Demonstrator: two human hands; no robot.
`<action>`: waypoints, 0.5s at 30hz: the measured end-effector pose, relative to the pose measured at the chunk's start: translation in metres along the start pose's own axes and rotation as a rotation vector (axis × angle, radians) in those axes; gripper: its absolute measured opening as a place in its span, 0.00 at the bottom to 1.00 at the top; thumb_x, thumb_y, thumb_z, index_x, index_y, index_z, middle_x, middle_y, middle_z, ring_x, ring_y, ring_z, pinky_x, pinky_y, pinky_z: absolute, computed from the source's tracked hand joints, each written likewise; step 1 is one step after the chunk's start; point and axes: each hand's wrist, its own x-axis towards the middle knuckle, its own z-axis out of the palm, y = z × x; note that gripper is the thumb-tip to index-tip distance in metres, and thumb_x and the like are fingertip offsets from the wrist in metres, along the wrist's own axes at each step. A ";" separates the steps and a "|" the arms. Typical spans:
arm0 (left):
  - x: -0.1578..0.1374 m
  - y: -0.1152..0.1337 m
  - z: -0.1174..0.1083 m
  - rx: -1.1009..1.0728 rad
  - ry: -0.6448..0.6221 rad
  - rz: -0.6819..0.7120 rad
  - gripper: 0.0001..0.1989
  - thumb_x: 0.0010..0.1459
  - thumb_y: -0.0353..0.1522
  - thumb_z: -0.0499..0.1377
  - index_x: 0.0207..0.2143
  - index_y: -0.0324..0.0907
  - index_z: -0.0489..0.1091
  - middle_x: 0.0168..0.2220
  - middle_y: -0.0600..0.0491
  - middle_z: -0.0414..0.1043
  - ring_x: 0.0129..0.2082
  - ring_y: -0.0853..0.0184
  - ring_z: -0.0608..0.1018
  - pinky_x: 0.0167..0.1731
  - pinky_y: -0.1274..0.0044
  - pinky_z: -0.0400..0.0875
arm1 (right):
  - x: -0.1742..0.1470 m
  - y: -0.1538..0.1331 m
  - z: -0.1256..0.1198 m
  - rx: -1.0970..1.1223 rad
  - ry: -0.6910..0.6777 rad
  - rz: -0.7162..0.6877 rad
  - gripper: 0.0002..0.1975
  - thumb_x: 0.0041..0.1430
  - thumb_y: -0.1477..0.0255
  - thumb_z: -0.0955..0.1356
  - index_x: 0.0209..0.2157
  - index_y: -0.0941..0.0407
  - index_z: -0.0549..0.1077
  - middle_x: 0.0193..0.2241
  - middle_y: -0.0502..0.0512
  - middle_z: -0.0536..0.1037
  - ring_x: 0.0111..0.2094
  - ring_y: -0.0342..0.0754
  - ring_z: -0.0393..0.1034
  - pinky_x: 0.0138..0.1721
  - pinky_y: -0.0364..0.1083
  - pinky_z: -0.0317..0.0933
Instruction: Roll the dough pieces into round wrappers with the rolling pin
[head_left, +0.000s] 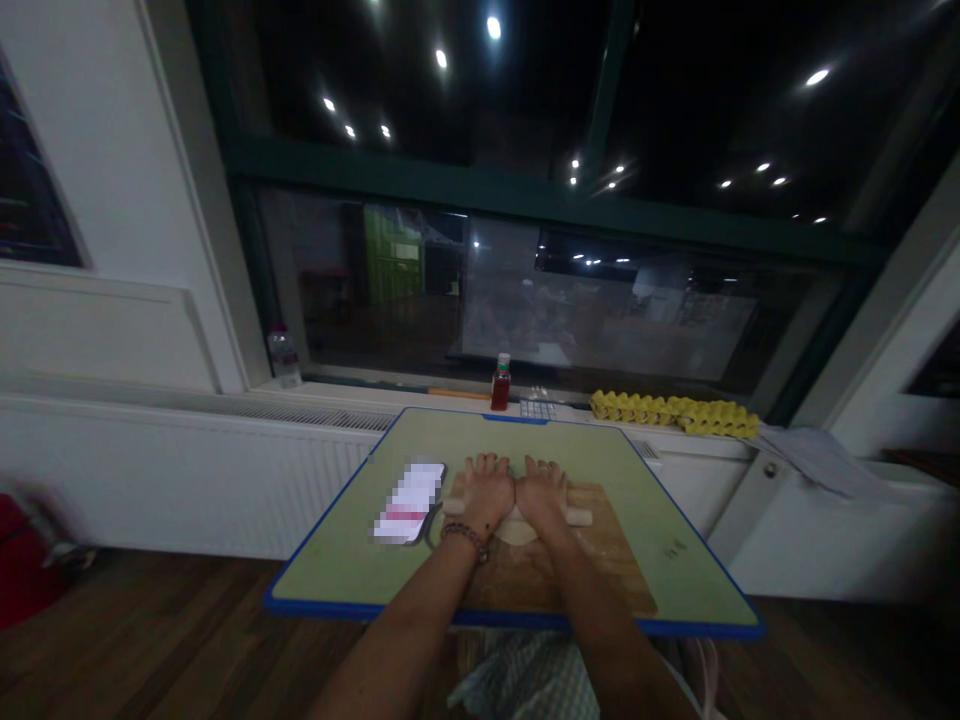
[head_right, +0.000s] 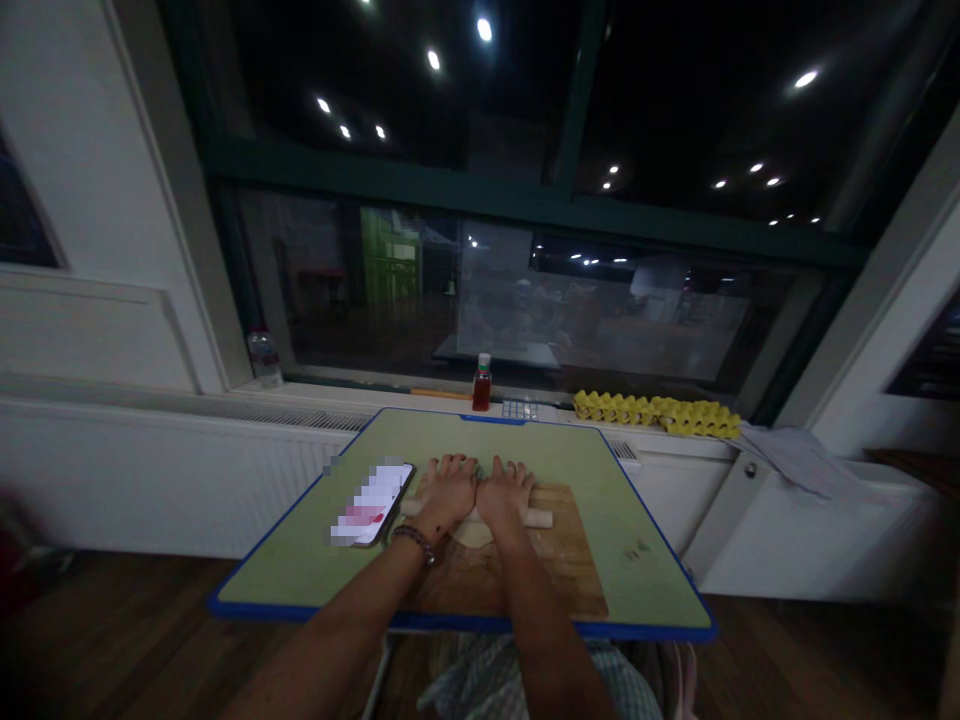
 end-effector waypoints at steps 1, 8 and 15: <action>-0.002 0.000 0.000 0.006 0.008 0.015 0.21 0.63 0.30 0.45 0.57 0.39 0.65 0.58 0.41 0.64 0.58 0.52 0.62 0.58 0.57 0.48 | -0.002 0.001 -0.001 0.001 -0.018 -0.006 0.25 0.64 0.69 0.56 0.61 0.58 0.61 0.57 0.65 0.68 0.59 0.61 0.55 0.56 0.58 0.45; -0.007 -0.002 0.000 0.000 0.022 0.054 0.22 0.63 0.31 0.45 0.57 0.40 0.64 0.57 0.44 0.66 0.57 0.53 0.63 0.57 0.59 0.51 | -0.005 0.004 -0.003 0.030 -0.043 -0.008 0.25 0.65 0.67 0.56 0.62 0.58 0.61 0.58 0.62 0.67 0.60 0.60 0.53 0.56 0.56 0.47; -0.010 0.001 -0.006 -0.048 0.089 -0.064 0.23 0.62 0.32 0.45 0.59 0.39 0.61 0.58 0.44 0.64 0.58 0.56 0.63 0.57 0.62 0.53 | 0.016 0.008 0.009 0.150 -0.014 -0.042 0.24 0.62 0.71 0.57 0.58 0.58 0.65 0.56 0.61 0.70 0.59 0.55 0.57 0.57 0.52 0.46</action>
